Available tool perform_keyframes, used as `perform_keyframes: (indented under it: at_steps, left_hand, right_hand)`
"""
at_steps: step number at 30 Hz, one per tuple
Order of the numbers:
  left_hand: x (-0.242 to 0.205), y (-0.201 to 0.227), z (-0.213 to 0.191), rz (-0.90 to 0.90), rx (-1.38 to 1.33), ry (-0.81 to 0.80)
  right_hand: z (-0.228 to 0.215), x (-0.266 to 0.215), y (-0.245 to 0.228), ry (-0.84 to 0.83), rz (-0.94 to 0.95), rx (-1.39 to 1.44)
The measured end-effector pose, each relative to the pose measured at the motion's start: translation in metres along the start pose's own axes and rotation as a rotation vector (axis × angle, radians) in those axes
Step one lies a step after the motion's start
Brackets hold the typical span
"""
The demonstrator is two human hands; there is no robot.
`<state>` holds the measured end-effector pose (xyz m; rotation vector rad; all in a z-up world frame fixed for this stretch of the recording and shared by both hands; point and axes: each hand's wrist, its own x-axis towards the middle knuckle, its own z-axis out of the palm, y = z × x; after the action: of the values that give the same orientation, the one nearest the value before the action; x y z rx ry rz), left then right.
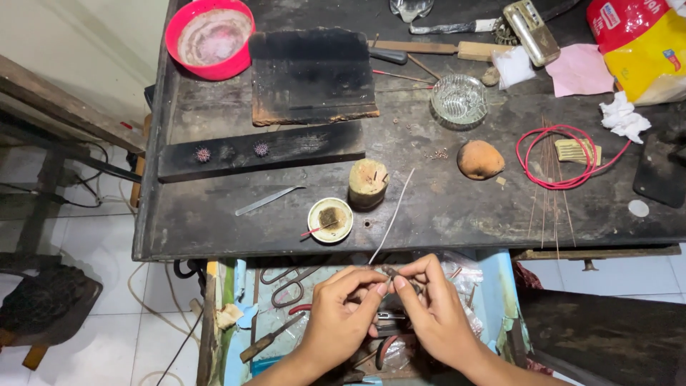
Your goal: Heating jewelry components with a blowtorch and manipulating small parts with tweezers and pliers at a soldering station.
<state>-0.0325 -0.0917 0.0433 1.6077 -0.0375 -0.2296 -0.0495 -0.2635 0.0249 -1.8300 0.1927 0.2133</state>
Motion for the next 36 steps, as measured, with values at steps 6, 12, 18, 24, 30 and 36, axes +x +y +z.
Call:
perform_keyframes:
  at_steps: [6,12,18,24,30,36]
  left_hand:
    - [0.005,-0.003,-0.014,0.038,-0.174,0.052]
    - [0.011,0.013,-0.044,0.103,-0.241,0.130]
    - [0.013,-0.004,-0.037,0.076,-0.338,0.180]
    - [-0.001,0.007,-0.022,0.152,-0.034,-0.056]
    - [0.010,0.050,-0.083,0.267,0.411,-0.114]
    - [-0.008,0.038,-0.148,0.002,0.960,-0.001]
  right_hand:
    - [-0.017,0.019,-0.007,0.312,-0.260,-0.185]
    - [-0.044,0.046,0.001,0.438,-0.439,-0.555]
    - [-0.027,0.032,-0.026,0.433,-0.713,-0.394]
    - [0.006,-0.004,-0.020,0.032,-0.565,-0.140]
    - [-0.021,0.011,-0.019,0.096,-0.349,-0.111]
    - [-0.037,0.027,-0.003,0.250,-0.202,0.155]
